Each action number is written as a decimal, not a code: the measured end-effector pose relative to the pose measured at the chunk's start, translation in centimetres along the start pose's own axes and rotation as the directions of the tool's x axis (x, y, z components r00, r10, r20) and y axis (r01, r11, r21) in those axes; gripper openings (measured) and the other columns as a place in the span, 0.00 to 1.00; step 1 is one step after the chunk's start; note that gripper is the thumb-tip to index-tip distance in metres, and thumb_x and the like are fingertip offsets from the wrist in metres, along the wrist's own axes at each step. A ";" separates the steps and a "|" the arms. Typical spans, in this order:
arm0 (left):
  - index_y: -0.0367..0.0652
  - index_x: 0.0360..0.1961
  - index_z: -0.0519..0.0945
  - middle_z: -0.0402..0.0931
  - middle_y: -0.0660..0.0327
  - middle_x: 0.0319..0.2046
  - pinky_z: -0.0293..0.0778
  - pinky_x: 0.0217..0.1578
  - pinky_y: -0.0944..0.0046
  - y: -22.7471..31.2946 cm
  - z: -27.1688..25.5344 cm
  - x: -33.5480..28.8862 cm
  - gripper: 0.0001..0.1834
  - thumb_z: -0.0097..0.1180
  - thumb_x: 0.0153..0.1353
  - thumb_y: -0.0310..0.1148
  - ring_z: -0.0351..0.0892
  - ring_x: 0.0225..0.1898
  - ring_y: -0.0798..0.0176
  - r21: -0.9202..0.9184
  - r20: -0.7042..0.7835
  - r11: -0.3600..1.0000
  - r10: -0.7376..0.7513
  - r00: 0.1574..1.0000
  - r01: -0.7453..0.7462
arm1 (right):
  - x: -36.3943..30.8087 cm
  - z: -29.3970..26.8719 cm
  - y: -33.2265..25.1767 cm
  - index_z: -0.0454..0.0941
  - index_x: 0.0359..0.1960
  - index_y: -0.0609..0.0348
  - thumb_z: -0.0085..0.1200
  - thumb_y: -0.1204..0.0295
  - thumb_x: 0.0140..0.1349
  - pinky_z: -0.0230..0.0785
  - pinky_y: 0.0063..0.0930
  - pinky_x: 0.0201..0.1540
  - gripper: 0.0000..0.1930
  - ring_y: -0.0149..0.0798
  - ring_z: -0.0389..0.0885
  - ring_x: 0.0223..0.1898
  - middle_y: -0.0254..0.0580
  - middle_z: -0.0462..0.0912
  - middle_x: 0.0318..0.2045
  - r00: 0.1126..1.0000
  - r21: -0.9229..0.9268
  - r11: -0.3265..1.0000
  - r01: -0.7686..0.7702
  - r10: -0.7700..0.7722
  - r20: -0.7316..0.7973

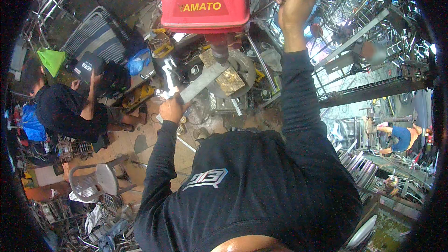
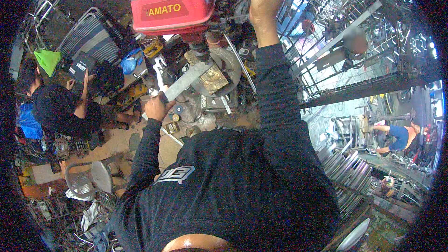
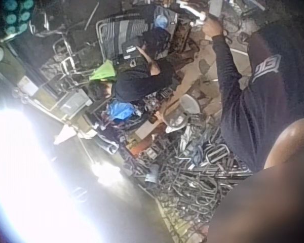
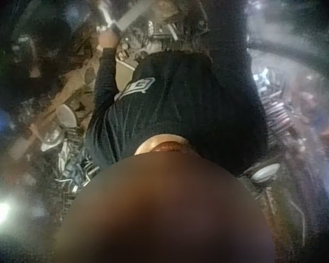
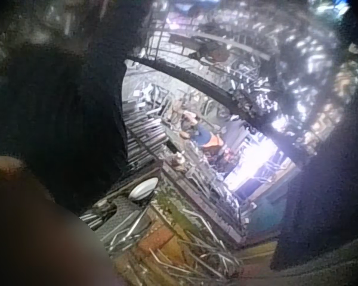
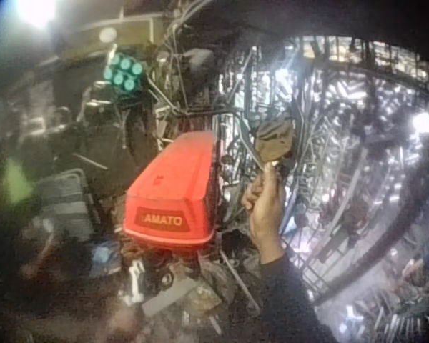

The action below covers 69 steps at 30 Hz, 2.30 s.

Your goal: The person operates a red AMATO drill press, holding a metal bar in place with one hand while repeatedly pulling the drill lever with the other to drill holes. The person adjusts the bar between cycles and continues drilling until the end of the clip.

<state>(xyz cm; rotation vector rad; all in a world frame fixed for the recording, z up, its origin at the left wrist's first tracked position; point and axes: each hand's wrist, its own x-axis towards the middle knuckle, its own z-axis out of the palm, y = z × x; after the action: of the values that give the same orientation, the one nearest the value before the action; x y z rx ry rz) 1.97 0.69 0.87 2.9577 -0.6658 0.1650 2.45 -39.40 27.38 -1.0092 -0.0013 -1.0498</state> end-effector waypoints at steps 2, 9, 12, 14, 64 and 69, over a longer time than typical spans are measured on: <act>0.47 0.43 0.81 0.84 0.51 0.24 0.79 0.28 0.48 0.1 -0.3 0.0 0.32 0.72 0.45 0.59 0.85 0.26 0.46 0.013 0.001 1.000 0.004 1.000 -0.004 | -0.3 -0.1 -0.1 0.61 0.26 0.45 0.46 0.52 0.76 0.53 0.21 0.18 0.20 0.23 0.56 0.16 0.24 0.56 0.18 1.000 0.004 1.000 0.023 -0.023 0.002; 0.46 0.38 0.81 0.83 0.51 0.23 0.78 0.27 0.48 -0.5 -0.2 0.7 0.32 0.70 0.46 0.63 0.85 0.25 0.45 -0.004 -0.011 0.999 0.038 0.999 -0.038 | -1.3 -0.4 -0.4 0.62 0.28 0.45 0.45 0.52 0.76 0.54 0.21 0.20 0.18 0.23 0.57 0.17 0.24 0.55 0.19 0.998 0.036 0.999 0.033 -0.034 0.045; 0.46 0.38 0.81 0.83 0.51 0.22 0.79 0.27 0.48 -0.6 -0.2 0.9 0.33 0.69 0.46 0.65 0.85 0.25 0.45 0.005 -0.023 0.999 0.047 0.999 -0.047 | -1.7 -0.6 -0.3 0.62 0.30 0.45 0.45 0.51 0.76 0.54 0.21 0.21 0.18 0.23 0.57 0.18 0.24 0.55 0.19 0.997 0.022 0.999 0.044 -0.045 0.056; 0.46 0.39 0.81 0.83 0.51 0.23 0.79 0.27 0.49 -0.5 -0.4 0.8 0.33 0.69 0.46 0.65 0.85 0.25 0.45 0.006 -0.017 0.999 0.045 0.999 -0.045 | -1.7 -0.9 -0.3 0.62 0.31 0.45 0.45 0.50 0.76 0.54 0.21 0.21 0.18 0.23 0.57 0.18 0.24 0.55 0.20 0.999 0.022 0.999 0.029 -0.030 0.039; 0.46 0.51 0.83 0.85 0.47 0.38 0.81 0.41 0.46 -0.3 2.2 0.3 0.36 0.68 0.47 0.60 0.86 0.38 0.43 -0.304 0.255 0.949 -0.009 0.967 0.089 | -9.7 -2.9 -1.4 0.54 0.18 0.50 0.37 0.60 0.75 0.49 0.35 0.25 0.23 0.34 0.50 0.16 0.32 0.50 0.12 0.947 0.089 0.974 0.209 -0.224 0.231; 0.43 0.48 0.84 0.85 0.49 0.34 0.81 0.39 0.48 -2.1 2.7 2.2 0.35 0.67 0.48 0.61 0.86 0.35 0.45 -0.211 0.292 0.976 0.019 0.956 0.045 | -10.2 -3.0 -1.3 0.53 0.15 0.53 0.36 0.63 0.76 0.51 0.35 0.24 0.25 0.33 0.53 0.15 0.33 0.52 0.12 0.958 0.099 0.972 0.212 -0.226 0.178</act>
<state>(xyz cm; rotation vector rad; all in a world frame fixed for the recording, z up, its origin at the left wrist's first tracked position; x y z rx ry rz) 5.07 1.30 -1.70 2.7971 -0.6489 -0.3331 -5.31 -34.28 22.01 -1.0491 -0.3140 -1.1423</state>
